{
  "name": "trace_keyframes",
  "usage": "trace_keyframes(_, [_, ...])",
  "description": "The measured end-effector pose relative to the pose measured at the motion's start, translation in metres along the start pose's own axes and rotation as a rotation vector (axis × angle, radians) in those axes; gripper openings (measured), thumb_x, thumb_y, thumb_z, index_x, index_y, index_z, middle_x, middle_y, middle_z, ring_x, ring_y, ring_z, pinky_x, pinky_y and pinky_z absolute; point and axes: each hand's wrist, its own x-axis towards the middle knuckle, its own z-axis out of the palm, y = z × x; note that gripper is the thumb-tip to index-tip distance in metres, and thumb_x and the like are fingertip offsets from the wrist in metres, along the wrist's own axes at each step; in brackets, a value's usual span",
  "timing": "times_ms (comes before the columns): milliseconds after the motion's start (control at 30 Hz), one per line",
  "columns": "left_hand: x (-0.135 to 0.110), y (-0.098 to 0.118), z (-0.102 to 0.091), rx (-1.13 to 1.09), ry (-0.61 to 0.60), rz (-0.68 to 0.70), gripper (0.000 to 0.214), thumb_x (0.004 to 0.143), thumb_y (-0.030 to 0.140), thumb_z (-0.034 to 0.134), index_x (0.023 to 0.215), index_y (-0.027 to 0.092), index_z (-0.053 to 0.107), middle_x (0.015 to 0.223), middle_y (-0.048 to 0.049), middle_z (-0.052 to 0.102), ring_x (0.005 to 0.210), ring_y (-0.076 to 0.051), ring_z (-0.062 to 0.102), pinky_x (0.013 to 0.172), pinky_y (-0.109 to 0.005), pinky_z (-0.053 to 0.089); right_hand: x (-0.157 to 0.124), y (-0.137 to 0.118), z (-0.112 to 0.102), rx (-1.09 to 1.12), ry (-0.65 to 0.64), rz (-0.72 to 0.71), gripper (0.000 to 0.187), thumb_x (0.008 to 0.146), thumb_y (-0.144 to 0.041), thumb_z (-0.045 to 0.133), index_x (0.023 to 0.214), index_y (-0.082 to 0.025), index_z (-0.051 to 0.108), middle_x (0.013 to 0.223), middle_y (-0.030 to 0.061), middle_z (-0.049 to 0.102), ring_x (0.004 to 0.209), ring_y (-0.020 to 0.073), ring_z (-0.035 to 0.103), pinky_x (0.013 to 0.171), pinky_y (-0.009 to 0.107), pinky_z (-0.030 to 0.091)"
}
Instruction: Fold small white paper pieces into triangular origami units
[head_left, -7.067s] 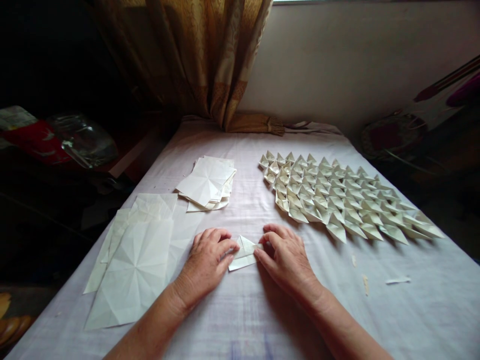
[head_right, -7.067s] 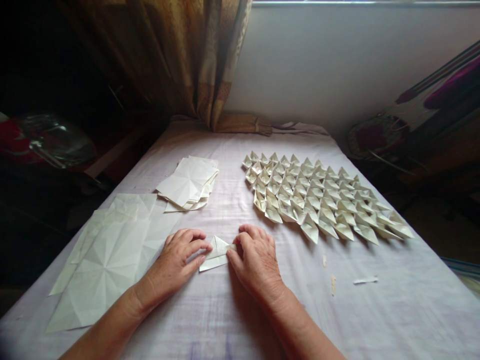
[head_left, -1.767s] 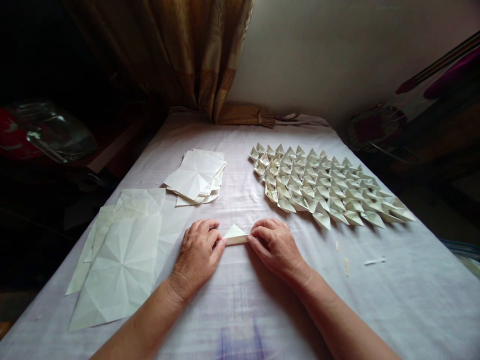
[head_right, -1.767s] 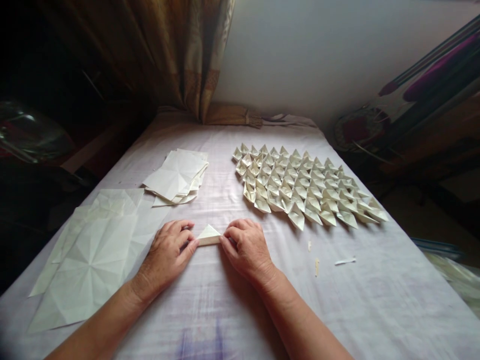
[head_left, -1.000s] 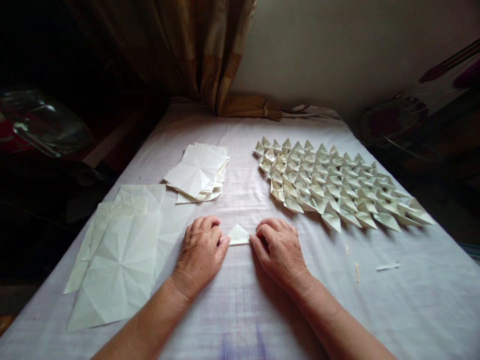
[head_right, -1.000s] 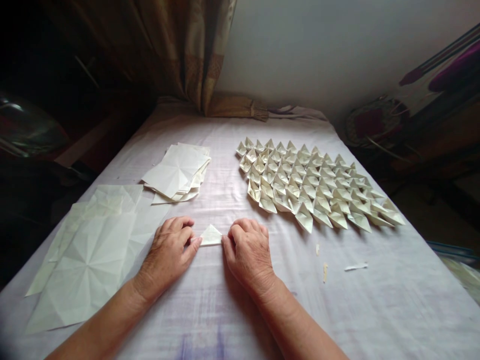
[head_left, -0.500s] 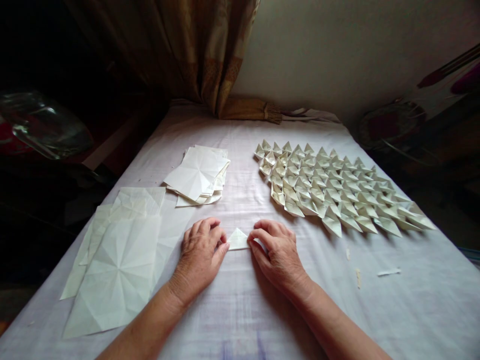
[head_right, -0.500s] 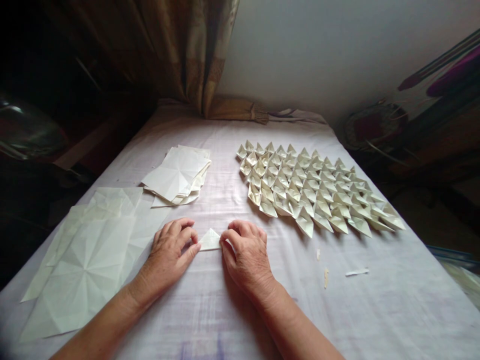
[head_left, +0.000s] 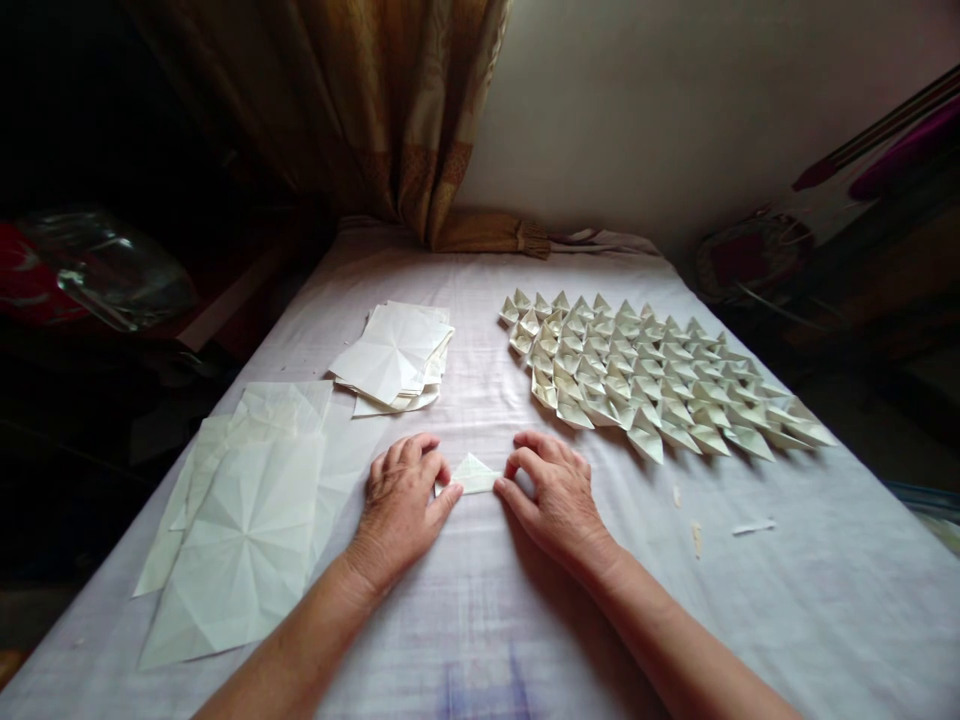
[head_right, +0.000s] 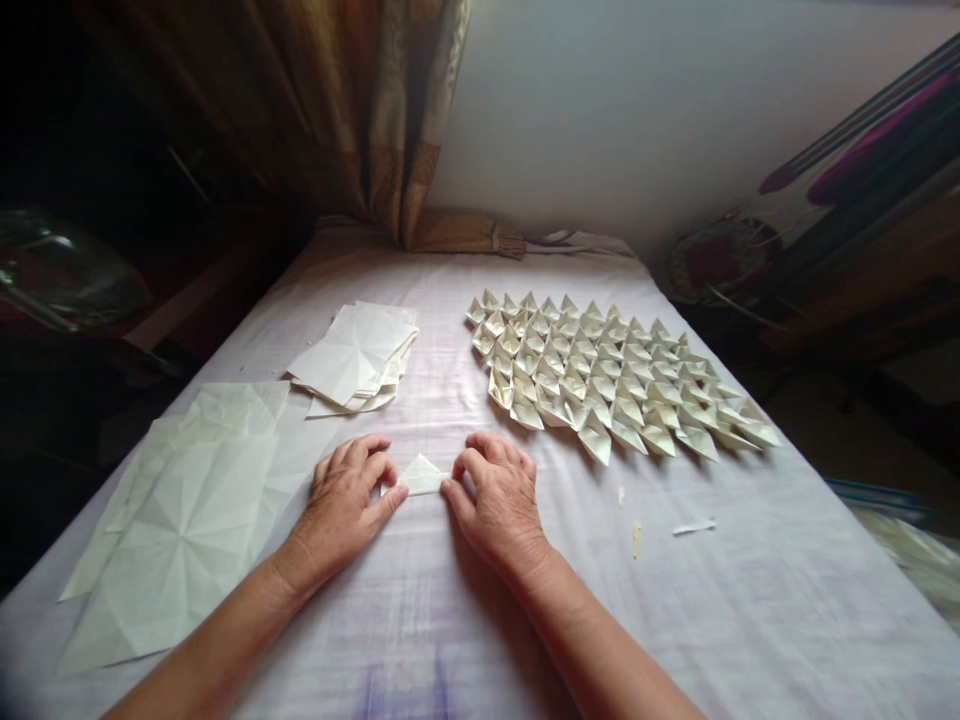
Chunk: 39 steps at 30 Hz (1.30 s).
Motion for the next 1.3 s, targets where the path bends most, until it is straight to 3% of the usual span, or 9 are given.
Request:
trace_keyframes(167, [-0.002,-0.007,-0.002,-0.034,-0.013,0.004,0.001,0.084,0.025,0.060,0.083,0.024,0.061,0.127,-0.0054,0.057,0.119,-0.027,0.049,0.101,-0.049,0.037,-0.001,0.011,-0.004,0.037,0.009,0.004,0.003,0.081,-0.027,0.066,0.079,-0.025,0.065,0.117,0.0059,0.062,0.111,0.0268,0.054,0.093,0.045,0.034])
trace_keyframes(600, [0.003,-0.017,-0.018,-0.020,-0.150,-0.004,0.021,0.078,0.017,0.054,0.087,0.029,0.068,0.132,-0.0030,0.057,0.125,-0.027,0.048,0.104,-0.052,0.036,-0.002,0.012,-0.003,0.078,0.020,-0.001,0.002,0.080,-0.024,0.067,0.078,-0.024,0.066,0.117,0.0056,0.063,0.112,0.0265,0.054,0.094,0.047,0.033])
trace_keyframes(800, [0.006,-0.004,-0.015,0.056,-0.040,-0.019,0.023,0.076,0.015,0.054,0.092,0.027,0.066,0.121,-0.0040,0.064,0.116,-0.026,0.055,0.100,-0.049,0.039,-0.003,0.011,-0.004,0.095,0.036,-0.018,0.003,0.081,-0.024,0.067,0.078,-0.024,0.065,0.116,0.0066,0.063,0.111,0.0267,0.054,0.095,0.047,0.033])
trace_keyframes(967, [0.013,0.016,-0.004,0.084,0.019,-0.029,0.023,0.077,0.033,0.069,0.097,0.024,0.064,0.122,-0.0077,0.063,0.119,-0.029,0.052,0.101,-0.049,0.038,-0.004,0.010,-0.004,0.112,0.032,-0.016,0.004,0.080,-0.023,0.069,0.079,-0.024,0.065,0.116,0.0066,0.064,0.112,0.0265,0.054,0.096,0.047,0.032])
trace_keyframes(1167, [0.015,0.024,0.007,0.000,0.058,-0.071,0.024,0.071,0.024,0.075,0.086,0.023,0.056,0.126,-0.0070,0.061,0.120,-0.028,0.052,0.100,-0.047,0.039,-0.006,0.012,-0.003,0.118,0.050,-0.037,0.004,0.081,-0.022,0.070,0.080,-0.023,0.066,0.115,0.0062,0.064,0.110,0.0261,0.055,0.094,0.045,0.033])
trace_keyframes(1300, [0.011,0.023,0.012,-0.043,0.118,-0.014,0.019,0.072,0.021,0.075,0.080,0.023,0.058,0.123,-0.0053,0.063,0.118,-0.028,0.053,0.099,-0.046,0.038,-0.007,0.012,-0.001,0.110,0.086,-0.091,0.003,0.082,-0.021,0.068,0.081,-0.023,0.065,0.114,0.0070,0.065,0.110,0.0252,0.056,0.092,0.043,0.034])
